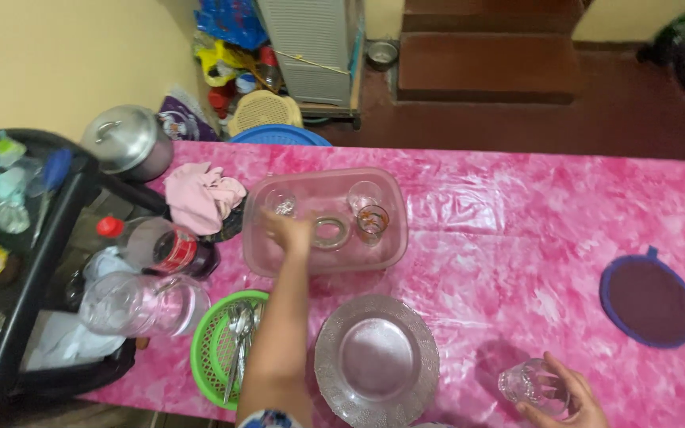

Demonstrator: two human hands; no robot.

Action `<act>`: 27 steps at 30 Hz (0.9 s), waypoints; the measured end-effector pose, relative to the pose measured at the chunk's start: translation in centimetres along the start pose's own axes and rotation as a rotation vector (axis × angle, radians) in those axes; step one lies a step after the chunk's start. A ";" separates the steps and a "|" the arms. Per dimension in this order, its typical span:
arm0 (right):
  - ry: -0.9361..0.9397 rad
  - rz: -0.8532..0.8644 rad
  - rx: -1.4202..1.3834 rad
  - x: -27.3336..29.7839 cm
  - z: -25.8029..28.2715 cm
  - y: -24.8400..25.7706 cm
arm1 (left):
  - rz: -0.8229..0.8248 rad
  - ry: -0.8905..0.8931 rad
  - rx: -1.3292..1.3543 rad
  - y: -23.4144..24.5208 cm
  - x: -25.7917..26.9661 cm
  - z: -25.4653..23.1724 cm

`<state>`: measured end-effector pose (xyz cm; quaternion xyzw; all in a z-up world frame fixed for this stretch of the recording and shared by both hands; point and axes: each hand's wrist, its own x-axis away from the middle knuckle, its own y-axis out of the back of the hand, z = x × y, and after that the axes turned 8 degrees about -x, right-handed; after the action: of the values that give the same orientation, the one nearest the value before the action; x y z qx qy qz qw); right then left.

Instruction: The person sets a dining table by placing plates, forks, spoons, and glasses at multiple place settings. They move items from a green basket and a plastic tray onto a pink tablecloth, arranging each place setting one at a time.

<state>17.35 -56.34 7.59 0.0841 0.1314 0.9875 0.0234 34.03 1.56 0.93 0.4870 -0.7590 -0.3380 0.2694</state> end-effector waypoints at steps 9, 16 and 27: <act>-0.019 0.364 0.029 -2.5 7.1 -4.7 | 1.112 -0.594 -0.083 21.0 28.9 -9.4; 0.121 0.746 0.014 -4.3 4.7 -7.1 | 0.803 -0.718 0.359 14.9 38.5 -0.6; -0.091 0.863 -0.023 -3.4 10.0 -8.8 | 0.309 -0.380 0.612 16.3 35.2 2.0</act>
<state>22.60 -45.48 14.27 0.1744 0.0722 0.9035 -0.3848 10.04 -25.48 15.10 0.3536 -0.9254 -0.1357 0.0138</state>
